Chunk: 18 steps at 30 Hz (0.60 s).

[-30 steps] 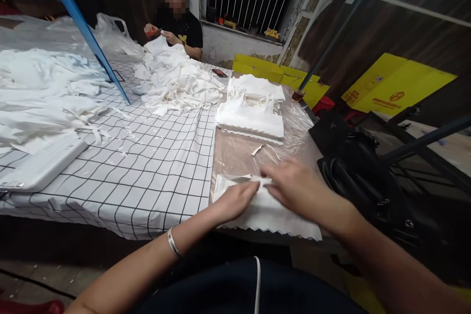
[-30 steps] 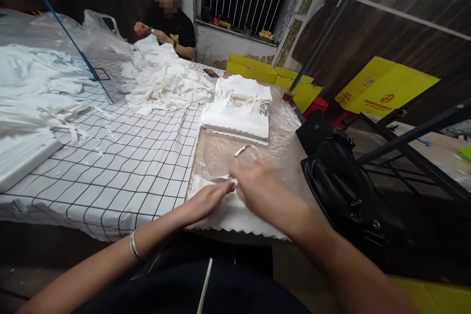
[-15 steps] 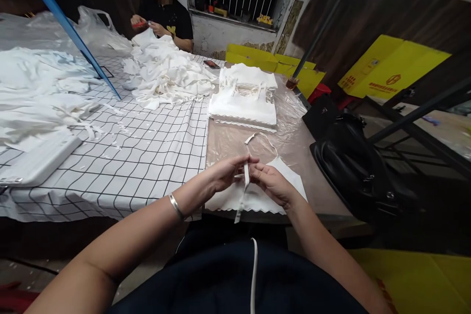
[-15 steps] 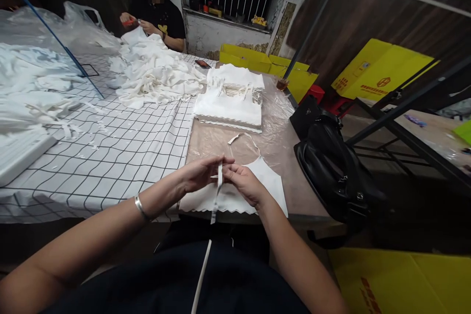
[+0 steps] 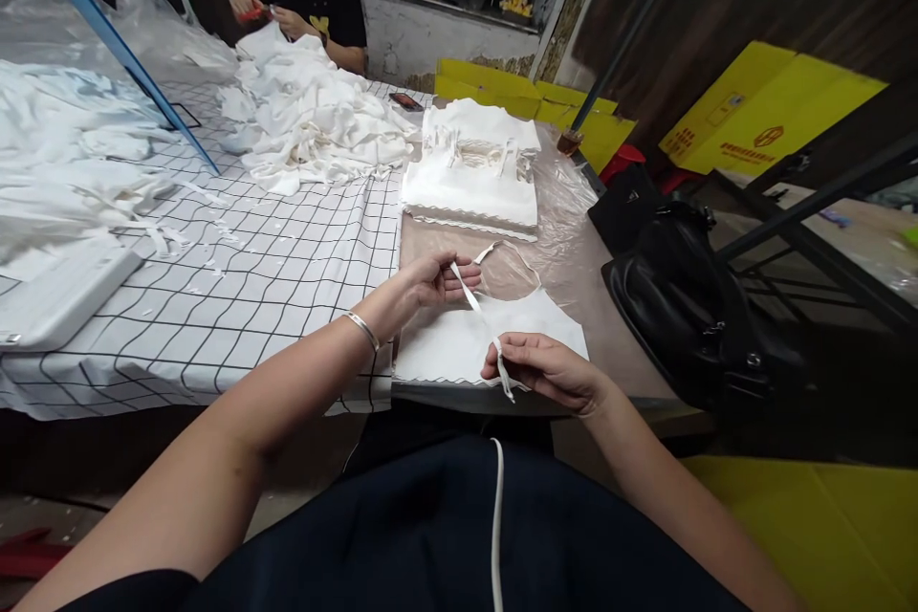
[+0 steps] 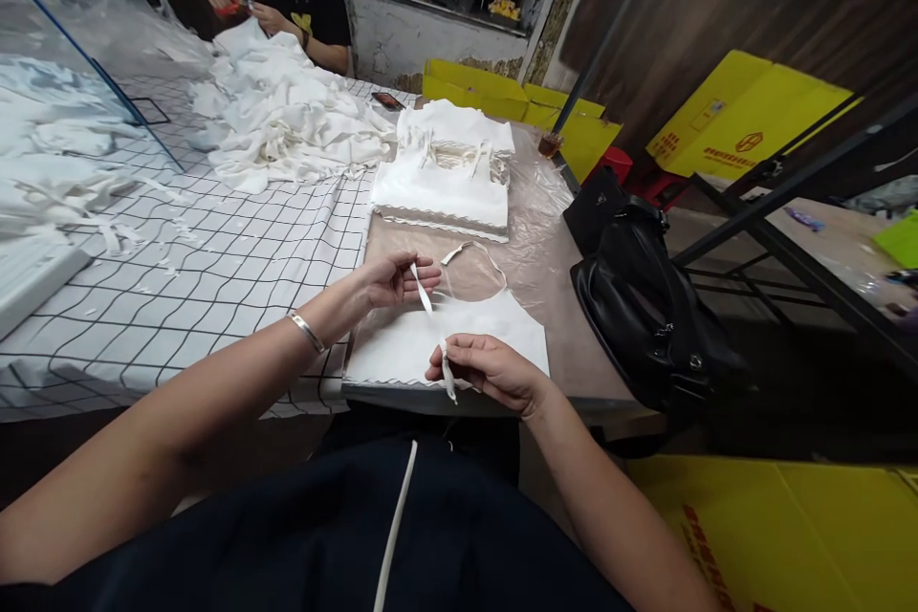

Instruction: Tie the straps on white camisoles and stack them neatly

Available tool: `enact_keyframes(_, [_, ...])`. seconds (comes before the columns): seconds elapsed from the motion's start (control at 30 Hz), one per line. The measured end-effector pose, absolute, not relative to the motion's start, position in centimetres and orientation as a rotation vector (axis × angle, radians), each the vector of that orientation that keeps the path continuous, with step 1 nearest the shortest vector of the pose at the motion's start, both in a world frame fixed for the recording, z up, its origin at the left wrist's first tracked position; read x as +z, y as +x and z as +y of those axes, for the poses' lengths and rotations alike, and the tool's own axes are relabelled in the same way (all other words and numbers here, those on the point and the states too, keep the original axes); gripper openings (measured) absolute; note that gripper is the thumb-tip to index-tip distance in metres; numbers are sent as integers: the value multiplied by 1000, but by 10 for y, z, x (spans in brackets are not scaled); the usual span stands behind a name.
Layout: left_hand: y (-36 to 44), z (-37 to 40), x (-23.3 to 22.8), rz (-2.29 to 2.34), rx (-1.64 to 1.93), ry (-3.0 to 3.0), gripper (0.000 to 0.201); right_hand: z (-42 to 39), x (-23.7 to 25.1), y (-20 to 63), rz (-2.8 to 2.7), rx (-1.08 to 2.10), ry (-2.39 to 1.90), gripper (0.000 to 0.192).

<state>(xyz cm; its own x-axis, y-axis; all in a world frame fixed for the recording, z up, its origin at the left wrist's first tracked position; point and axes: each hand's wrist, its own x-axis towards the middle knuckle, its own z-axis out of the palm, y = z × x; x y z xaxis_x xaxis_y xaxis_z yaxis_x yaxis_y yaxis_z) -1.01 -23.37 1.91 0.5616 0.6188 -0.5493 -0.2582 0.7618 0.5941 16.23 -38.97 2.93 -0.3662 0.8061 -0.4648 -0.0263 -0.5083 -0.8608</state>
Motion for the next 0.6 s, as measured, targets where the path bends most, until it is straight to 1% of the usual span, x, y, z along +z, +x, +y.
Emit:
enact_keyframes(0.07, [-9, -236, 15, 796, 562, 452, 27, -387, 27, 165, -1155, 1760, -1412, 32])
enact_keyframes(0.2, [-7, -245, 13, 705, 577, 464, 26, -364, 22, 155, -1391, 963, -1749, 30])
enact_keyframes(0.23, [-6, -247, 14, 696, 574, 471, 25, -355, 21, 149, -1438, 830, -1790, 28])
enact_keyframes(0.33, [-4, -251, 18, 720, 557, 474, 23, -327, 19, 132, -1563, 671, -1870, 21])
enact_keyframes(0.4, [-4, -252, 22, 756, 540, 482, 22, -315, 19, 125, -1581, 637, -1914, 16])
enact_keyframes(0.47, [-5, -251, 24, 786, 528, 502, 21, -311, 20, 125, -1503, 760, -1867, 15])
enact_keyframes(0.53, [-6, -250, 24, 794, 515, 517, 21, -314, 23, 129, -1324, 1087, -1697, 11])
enact_keyframes(0.6, [-6, -247, 22, 784, 512, 517, 21, -321, 28, 136, -1143, 1435, -1461, 13])
